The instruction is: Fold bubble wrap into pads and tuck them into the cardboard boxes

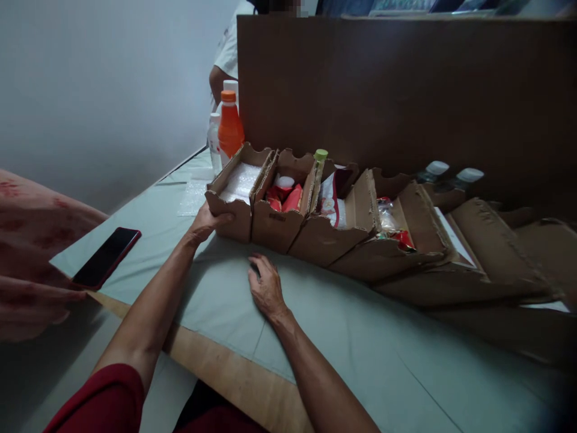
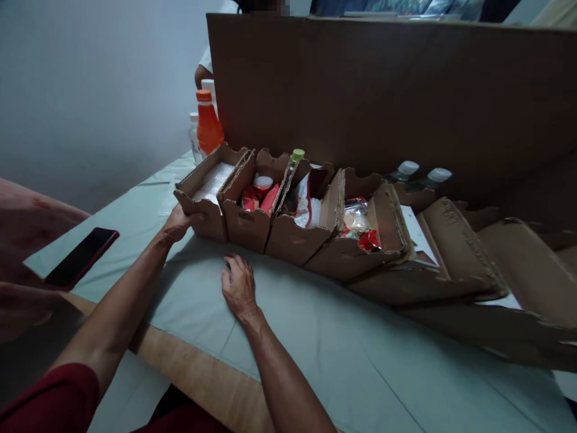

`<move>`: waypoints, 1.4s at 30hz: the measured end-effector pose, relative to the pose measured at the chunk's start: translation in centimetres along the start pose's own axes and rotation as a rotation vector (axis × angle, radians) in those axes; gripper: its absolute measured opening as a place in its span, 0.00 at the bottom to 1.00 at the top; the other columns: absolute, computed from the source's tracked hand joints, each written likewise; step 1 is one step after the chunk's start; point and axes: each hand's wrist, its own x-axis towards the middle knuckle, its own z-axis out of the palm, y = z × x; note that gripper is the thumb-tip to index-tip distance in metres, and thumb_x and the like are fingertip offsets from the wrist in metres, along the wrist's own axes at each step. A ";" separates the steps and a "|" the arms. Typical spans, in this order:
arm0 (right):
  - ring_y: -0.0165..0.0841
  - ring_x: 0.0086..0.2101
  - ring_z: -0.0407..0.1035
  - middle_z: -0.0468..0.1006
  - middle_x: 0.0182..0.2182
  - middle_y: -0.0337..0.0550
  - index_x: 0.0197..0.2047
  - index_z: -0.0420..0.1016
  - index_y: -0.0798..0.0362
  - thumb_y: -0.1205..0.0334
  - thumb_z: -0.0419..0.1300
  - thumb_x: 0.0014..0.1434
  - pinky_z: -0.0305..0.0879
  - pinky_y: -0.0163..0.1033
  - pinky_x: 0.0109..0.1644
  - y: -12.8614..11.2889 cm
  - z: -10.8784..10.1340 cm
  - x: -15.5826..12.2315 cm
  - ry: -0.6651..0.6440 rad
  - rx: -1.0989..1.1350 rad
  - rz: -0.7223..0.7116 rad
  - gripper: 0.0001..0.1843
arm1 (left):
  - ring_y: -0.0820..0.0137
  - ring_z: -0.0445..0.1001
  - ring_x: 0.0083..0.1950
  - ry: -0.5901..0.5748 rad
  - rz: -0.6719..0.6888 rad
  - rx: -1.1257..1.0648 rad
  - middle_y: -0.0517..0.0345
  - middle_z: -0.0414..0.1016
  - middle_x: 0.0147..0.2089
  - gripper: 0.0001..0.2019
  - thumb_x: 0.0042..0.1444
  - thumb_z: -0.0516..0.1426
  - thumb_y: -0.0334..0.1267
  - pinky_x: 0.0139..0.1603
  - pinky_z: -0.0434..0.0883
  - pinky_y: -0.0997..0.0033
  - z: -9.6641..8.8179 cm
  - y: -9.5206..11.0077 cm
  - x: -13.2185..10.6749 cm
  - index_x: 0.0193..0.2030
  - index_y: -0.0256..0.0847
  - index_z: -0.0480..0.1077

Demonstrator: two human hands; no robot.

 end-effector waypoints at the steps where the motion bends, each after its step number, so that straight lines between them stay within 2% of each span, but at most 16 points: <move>1: 0.42 0.56 0.72 0.79 0.55 0.52 0.53 0.78 0.51 0.68 0.55 0.61 0.66 0.50 0.62 0.1 0.1 0.0 0.005 0.004 -0.004 0.19 | 0.58 0.75 0.49 0.000 0.003 0.001 0.51 0.79 0.45 0.37 0.32 0.71 0.52 0.51 0.73 0.59 0.1 -0.2 0.4 0.49 0.35 0.70; 6: 0.43 0.56 0.72 0.79 0.55 0.52 0.51 0.78 0.51 0.67 0.55 0.62 0.67 0.50 0.62 0.4 0.2 0.0 0.023 0.022 -0.016 0.16 | 0.56 0.75 0.52 0.011 0.030 0.036 0.48 0.79 0.48 0.41 0.35 0.69 0.57 0.53 0.73 0.59 0.6 -0.9 1.6 0.53 0.34 0.69; 9: 0.43 0.55 0.73 0.79 0.54 0.51 0.49 0.79 0.51 0.67 0.55 0.62 0.67 0.50 0.61 0.4 0.1 0.1 0.031 0.031 -0.026 0.16 | 0.55 0.76 0.54 0.031 0.042 0.113 0.46 0.79 0.52 0.39 0.43 0.66 0.59 0.55 0.73 0.58 1.0 -1.6 0.4 0.58 0.35 0.67; 12: 0.43 0.54 0.73 0.80 0.53 0.51 0.47 0.79 0.51 0.67 0.55 0.61 0.67 0.50 0.61 0.5 0.1 0.2 0.036 0.040 -0.039 0.15 | 0.56 0.76 0.57 0.011 0.048 0.253 0.45 0.78 0.56 0.33 0.53 0.62 0.52 0.59 0.72 0.57 0.6 -2.7 -2.3 0.62 0.37 0.66; 14: 0.43 0.54 0.73 0.80 0.53 0.51 0.47 0.80 0.51 0.66 0.55 0.62 0.67 0.49 0.60 0.6 0.0 0.3 0.038 0.046 -0.047 0.14 | 0.55 0.74 0.60 0.000 0.035 0.388 0.45 0.77 0.57 0.27 0.54 0.61 0.45 0.63 0.69 0.54 -0.5 -3.3 -3.8 0.60 0.37 0.70; 16: 0.42 0.53 0.73 0.80 0.53 0.50 0.46 0.80 0.50 0.65 0.55 0.62 0.67 0.49 0.60 0.7 0.0 0.3 0.041 0.052 -0.052 0.14 | 0.53 0.70 0.64 0.022 0.009 0.539 0.43 0.76 0.58 0.22 0.54 0.59 0.39 0.68 0.63 0.50 -2.2 -3.8 -4.2 0.56 0.37 0.74; 18: 0.42 0.53 0.74 0.80 0.53 0.49 0.45 0.80 0.50 0.65 0.55 0.62 0.67 0.49 0.60 0.7 0.0 0.3 0.043 0.053 -0.052 0.13 | 0.52 0.66 0.68 0.057 -0.023 0.683 0.44 0.75 0.60 0.19 0.55 0.58 0.36 0.71 0.59 0.48 -3.9 -4.1 -3.4 0.53 0.38 0.75; 20: 0.42 0.53 0.74 0.80 0.52 0.50 0.44 0.80 0.49 0.64 0.55 0.63 0.68 0.48 0.59 0.8 0.0 0.3 0.042 0.051 -0.052 0.13 | 0.51 0.64 0.67 0.076 -0.056 0.809 0.45 0.75 0.60 0.19 0.53 0.58 0.34 0.71 0.59 0.47 -5.2 -4.3 -1.5 0.53 0.40 0.76; 24: 0.42 0.52 0.74 0.80 0.52 0.51 0.44 0.81 0.50 0.65 0.54 0.63 0.69 0.48 0.58 0.7 -0.2 0.3 0.035 0.039 -0.049 0.13 | 0.47 0.68 0.60 0.077 -0.113 1.005 0.40 0.77 0.54 0.16 0.52 0.58 0.34 0.62 0.64 0.46 -6.0 -4.3 2.2 0.48 0.39 0.78; 26: 0.43 0.52 0.74 0.80 0.52 0.51 0.44 0.81 0.51 0.65 0.54 0.62 0.69 0.49 0.58 0.6 -0.3 0.3 0.031 0.035 -0.045 0.13 | 0.47 0.69 0.57 0.071 -0.117 1.080 0.39 0.77 0.50 0.13 0.55 0.55 0.33 0.59 0.65 0.46 -6.3 -4.0 2.9 0.44 0.39 0.78; 28: 0.43 0.52 0.74 0.80 0.52 0.52 0.43 0.81 0.51 0.65 0.54 0.63 0.68 0.49 0.58 0.6 -0.3 0.3 0.024 0.035 -0.041 0.13 | 0.48 0.69 0.57 0.060 -0.091 1.141 0.39 0.77 0.49 0.13 0.57 0.53 0.33 0.60 0.64 0.46 -6.9 -3.3 2.6 0.43 0.38 0.78; 32: 0.43 0.53 0.73 0.80 0.53 0.52 0.43 0.80 0.50 0.65 0.54 0.64 0.67 0.50 0.59 0.8 -0.3 0.4 -0.005 0.038 -0.038 0.13 | 0.52 0.70 0.60 -0.032 0.005 1.210 0.43 0.78 0.55 0.14 0.56 0.52 0.35 0.65 0.62 0.50 -9.1 -1.6 -1.4 0.43 0.40 0.78; 36: 0.43 0.54 0.72 0.79 0.54 0.52 0.44 0.80 0.51 0.68 0.53 0.63 0.66 0.51 0.60 0.5 0.1 0.5 -0.024 -0.002 -0.017 0.14 | 0.55 0.77 0.52 -0.186 0.054 1.217 0.47 0.83 0.46 0.12 0.51 0.52 0.38 0.60 0.69 0.53 -11.5 -0.6 -7.6 0.37 0.42 0.77; 39: 0.41 0.54 0.72 0.79 0.54 0.51 0.44 0.80 0.52 0.71 0.54 0.62 0.65 0.48 0.61 -0.5 0.3 0.1 -0.053 -0.083 0.002 0.14 | 0.51 0.79 0.50 -0.276 0.111 1.189 0.46 0.84 0.47 0.15 0.50 0.51 0.42 0.56 0.72 0.50 -13.7 -1.4 -11.7 0.38 0.43 0.76; 42: 0.39 0.55 0.71 0.78 0.56 0.48 0.43 0.80 0.52 0.71 0.58 0.62 0.64 0.46 0.61 -1.4 0.1 0.1 -0.108 -0.179 0.004 0.12 | 0.49 0.80 0.51 -0.288 0.186 1.246 0.47 0.83 0.52 0.21 0.51 0.49 0.49 0.57 0.72 0.47 -15.5 -3.3 -13.1 0.45 0.46 0.77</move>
